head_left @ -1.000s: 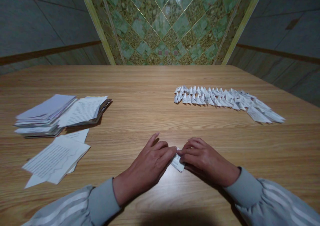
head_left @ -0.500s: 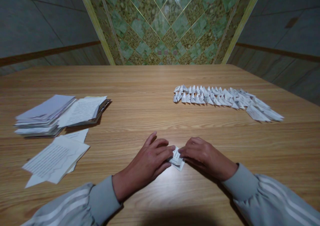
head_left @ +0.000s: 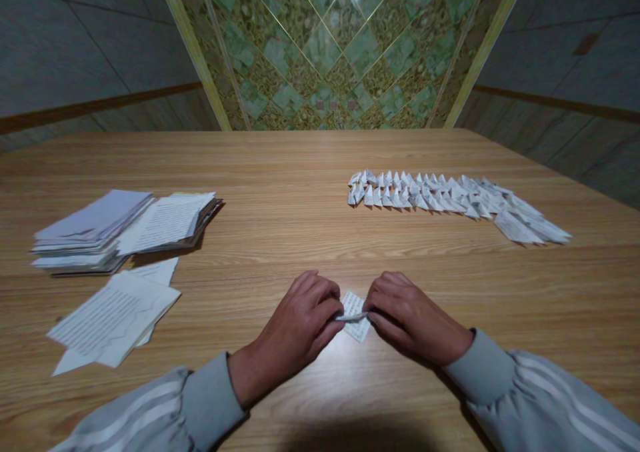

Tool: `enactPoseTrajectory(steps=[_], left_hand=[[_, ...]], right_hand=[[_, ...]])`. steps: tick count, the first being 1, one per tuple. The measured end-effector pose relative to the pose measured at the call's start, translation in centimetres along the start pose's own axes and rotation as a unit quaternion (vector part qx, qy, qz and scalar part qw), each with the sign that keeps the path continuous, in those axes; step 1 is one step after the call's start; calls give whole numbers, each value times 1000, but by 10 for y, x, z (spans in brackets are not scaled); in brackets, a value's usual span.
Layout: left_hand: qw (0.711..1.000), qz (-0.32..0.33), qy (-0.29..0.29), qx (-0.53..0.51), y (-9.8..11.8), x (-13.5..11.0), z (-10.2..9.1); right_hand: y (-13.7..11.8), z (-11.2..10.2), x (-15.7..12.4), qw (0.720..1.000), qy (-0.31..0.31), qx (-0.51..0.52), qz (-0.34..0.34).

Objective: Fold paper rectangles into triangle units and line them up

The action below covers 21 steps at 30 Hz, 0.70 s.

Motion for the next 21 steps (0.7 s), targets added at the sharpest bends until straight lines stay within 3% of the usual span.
enactPoseTrajectory(steps=[13, 21], left_hand=[[999, -29, 13, -36, -7, -2, -2], [993, -82, 22, -88, -17, -3, -1]], right_hand=[[2, 0, 0, 1000, -8, -10, 24], [9, 0, 0, 998, -4, -14, 65]])
Point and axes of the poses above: each hand's wrist, its own x-axis towards the middle knuckle, its own z-axis out of the palm, y = z × x, the point moved 9 cm from there along x, towards the middle knuckle, and after that the axes turned 9 degrees about -y, right-handed, at the moved point
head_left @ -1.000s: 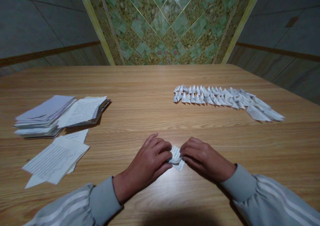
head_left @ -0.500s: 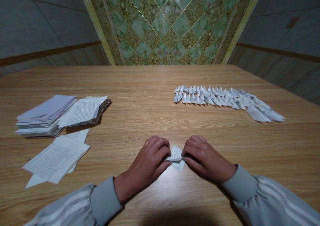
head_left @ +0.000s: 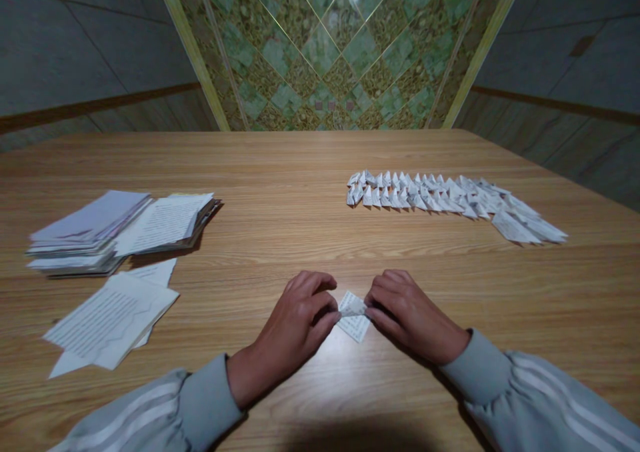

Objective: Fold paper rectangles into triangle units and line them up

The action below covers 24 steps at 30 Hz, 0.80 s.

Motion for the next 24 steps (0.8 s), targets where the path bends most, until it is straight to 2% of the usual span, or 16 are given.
enactPoseTrajectory(steps=[10, 17, 24], left_hand=[[999, -30, 0, -32, -8, 1, 1], [999, -40, 1, -31, -10, 1, 2], [998, -53, -7, -19, -12, 1, 4]], right_hand=[[8, 2, 1, 997, 6, 44, 64], [15, 5, 3, 992, 0, 40, 123], [16, 7, 5, 989, 1, 45, 139]])
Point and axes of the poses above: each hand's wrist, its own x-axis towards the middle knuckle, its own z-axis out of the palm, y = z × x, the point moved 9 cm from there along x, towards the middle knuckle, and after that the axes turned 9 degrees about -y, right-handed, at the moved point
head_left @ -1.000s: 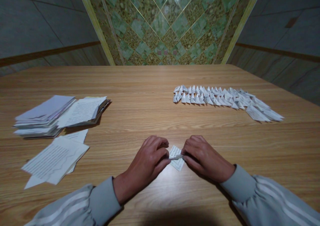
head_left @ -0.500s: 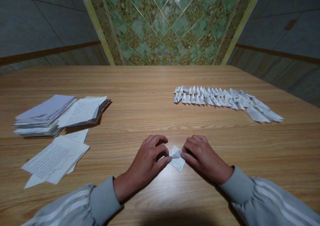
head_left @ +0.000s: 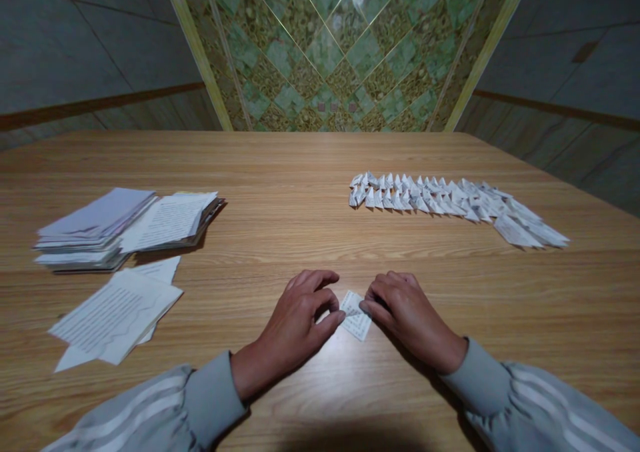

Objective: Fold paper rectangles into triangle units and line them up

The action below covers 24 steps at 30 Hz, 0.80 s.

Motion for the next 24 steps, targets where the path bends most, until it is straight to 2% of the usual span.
enactPoseTrajectory(steps=[7, 13, 20, 24], left_hand=[[1000, -20, 4, 2, -1, 2, 0], [1000, -16, 1, 0, 0, 2, 0], [1000, -19, -7, 8, -2, 2, 2], [1000, -16, -9, 7, -2, 2, 2]], right_hand=[[2, -1, 3, 1000, -11, 7, 14], [7, -1, 1, 997, -40, 53, -39], [8, -2, 4, 998, -40, 43, -30], [2, -2, 8, 997, -38, 47, -52]])
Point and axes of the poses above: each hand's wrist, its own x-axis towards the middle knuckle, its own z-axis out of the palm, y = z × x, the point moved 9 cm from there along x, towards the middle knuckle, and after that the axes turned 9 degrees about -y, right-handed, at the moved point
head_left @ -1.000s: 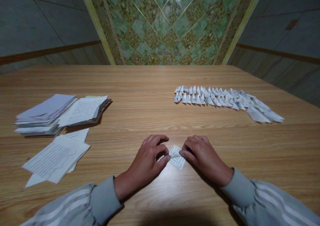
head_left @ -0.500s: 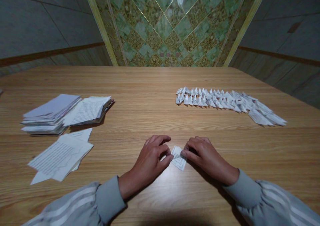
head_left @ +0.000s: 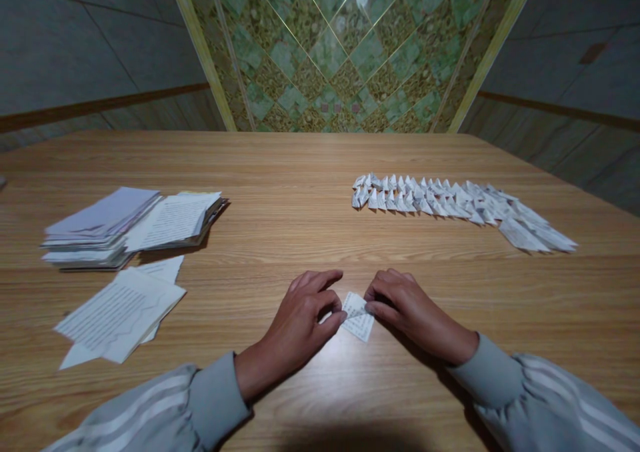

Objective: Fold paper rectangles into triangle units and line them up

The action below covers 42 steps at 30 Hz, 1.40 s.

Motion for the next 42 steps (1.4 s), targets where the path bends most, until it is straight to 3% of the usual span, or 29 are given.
enactPoseTrajectory(steps=[12, 16, 20, 23, 31, 42], left_hand=[[1000, -4, 8, 6, -1, -1, 3], [1000, -5, 9, -3, -1, -1, 1], [1000, -1, 10, -15, -2, -1, 0], [1000, 2, 8, -16, -2, -1, 0], [1000, -5, 6, -16, 0, -2, -1], [999, -28, 17, -3, 0, 6, -4]], right_hand=[[-12, 7, 19, 990, -39, -133, 26], [-5, 5, 18, 996, -33, -80, 11], [1, -2, 13, 995, -49, 53, -64], [5, -7, 10, 991, -57, 95, -82], [6, -5, 12, 998, -25, 44, -29], [4, -2, 18, 997, -54, -41, 24]])
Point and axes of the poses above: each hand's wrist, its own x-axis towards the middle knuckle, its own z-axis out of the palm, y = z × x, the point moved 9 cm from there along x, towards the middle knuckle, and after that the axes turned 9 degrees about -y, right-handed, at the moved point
